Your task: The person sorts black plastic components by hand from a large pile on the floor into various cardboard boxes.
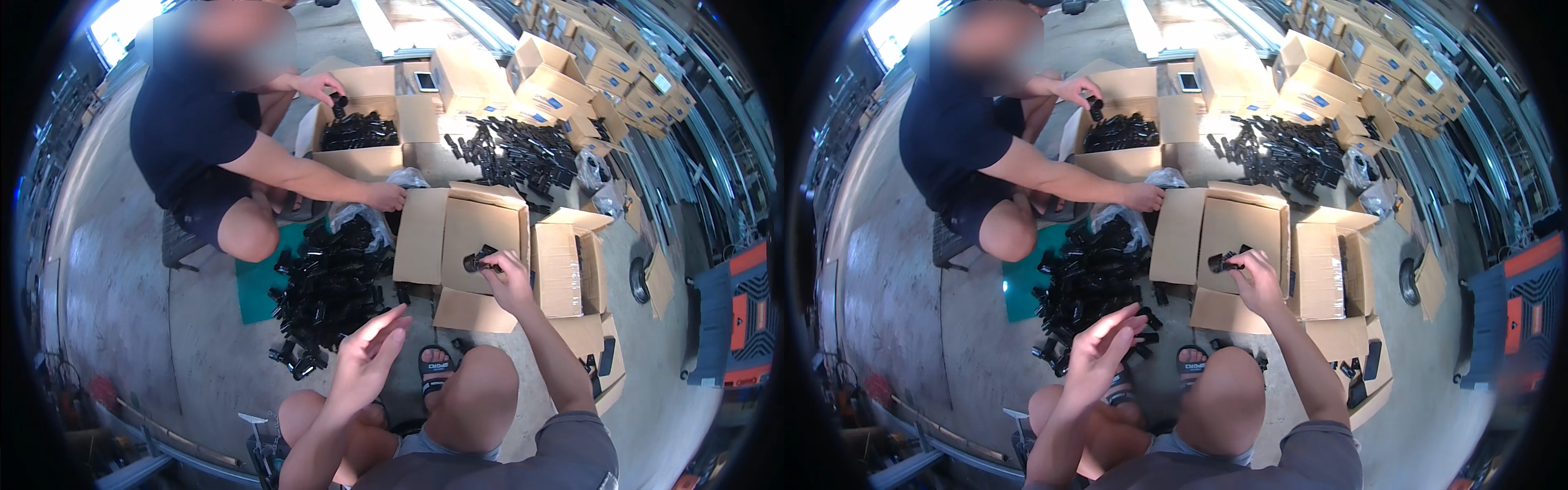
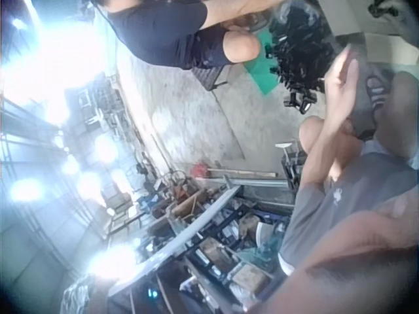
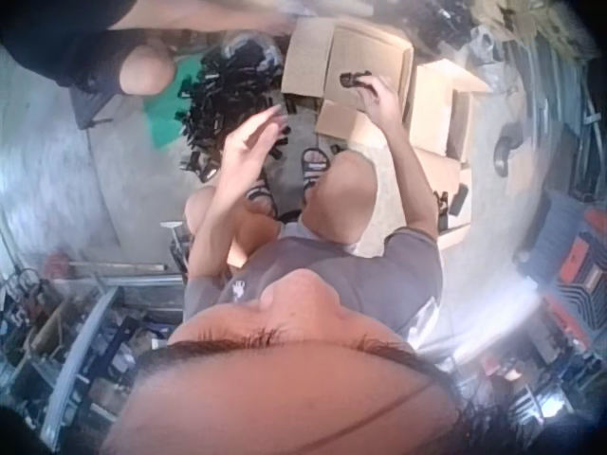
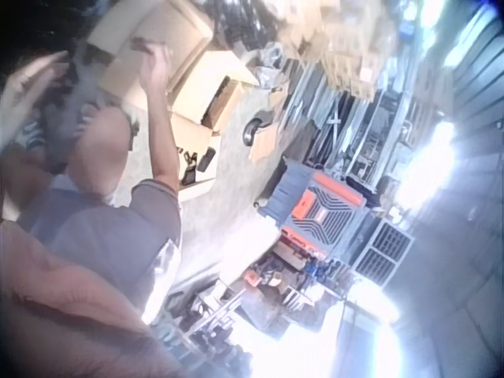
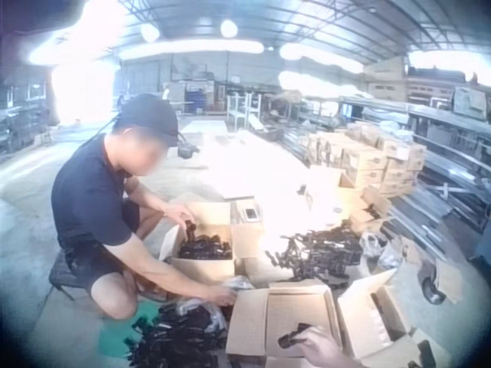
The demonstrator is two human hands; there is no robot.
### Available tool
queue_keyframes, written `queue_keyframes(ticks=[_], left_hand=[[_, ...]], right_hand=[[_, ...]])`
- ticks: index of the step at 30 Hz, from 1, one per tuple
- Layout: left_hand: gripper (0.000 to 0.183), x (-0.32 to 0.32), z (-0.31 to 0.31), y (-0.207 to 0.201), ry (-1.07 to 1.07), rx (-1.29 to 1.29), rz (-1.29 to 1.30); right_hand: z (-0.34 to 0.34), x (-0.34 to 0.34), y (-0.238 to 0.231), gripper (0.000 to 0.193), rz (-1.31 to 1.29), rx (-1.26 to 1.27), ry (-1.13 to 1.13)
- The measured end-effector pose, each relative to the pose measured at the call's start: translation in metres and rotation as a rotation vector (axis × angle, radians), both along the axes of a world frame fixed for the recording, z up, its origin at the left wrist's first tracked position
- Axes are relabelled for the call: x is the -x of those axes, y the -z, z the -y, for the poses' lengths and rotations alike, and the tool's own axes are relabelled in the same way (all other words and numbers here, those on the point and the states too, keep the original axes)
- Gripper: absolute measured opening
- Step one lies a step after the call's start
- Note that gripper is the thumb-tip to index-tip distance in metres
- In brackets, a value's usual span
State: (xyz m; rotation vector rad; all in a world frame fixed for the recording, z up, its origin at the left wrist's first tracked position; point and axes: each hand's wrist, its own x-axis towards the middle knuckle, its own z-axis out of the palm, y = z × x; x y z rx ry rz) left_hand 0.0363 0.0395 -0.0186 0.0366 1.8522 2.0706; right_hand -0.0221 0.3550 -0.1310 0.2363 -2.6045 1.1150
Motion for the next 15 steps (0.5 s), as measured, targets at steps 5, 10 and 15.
queue_keyframes(ticks=[5, 10, 15], left_hand=[[0.061, 0.005, -0.008, -0.012, 0.138, -0.197, 0.275], [0.036, -0.004, 0.0, -0.013, 0.144, -0.274, 0.143], [0.028, -0.006, 0.01, -0.023, 0.047, -0.322, 0.133]], right_hand=[[0.06, -0.028, -0.121, 0.032, -0.338, -0.217, -0.412], [0.115, -0.045, -0.155, 0.044, -0.322, -0.25, -0.479], [0.159, -0.061, -0.158, 0.042, 0.422, 0.968, -0.132]])
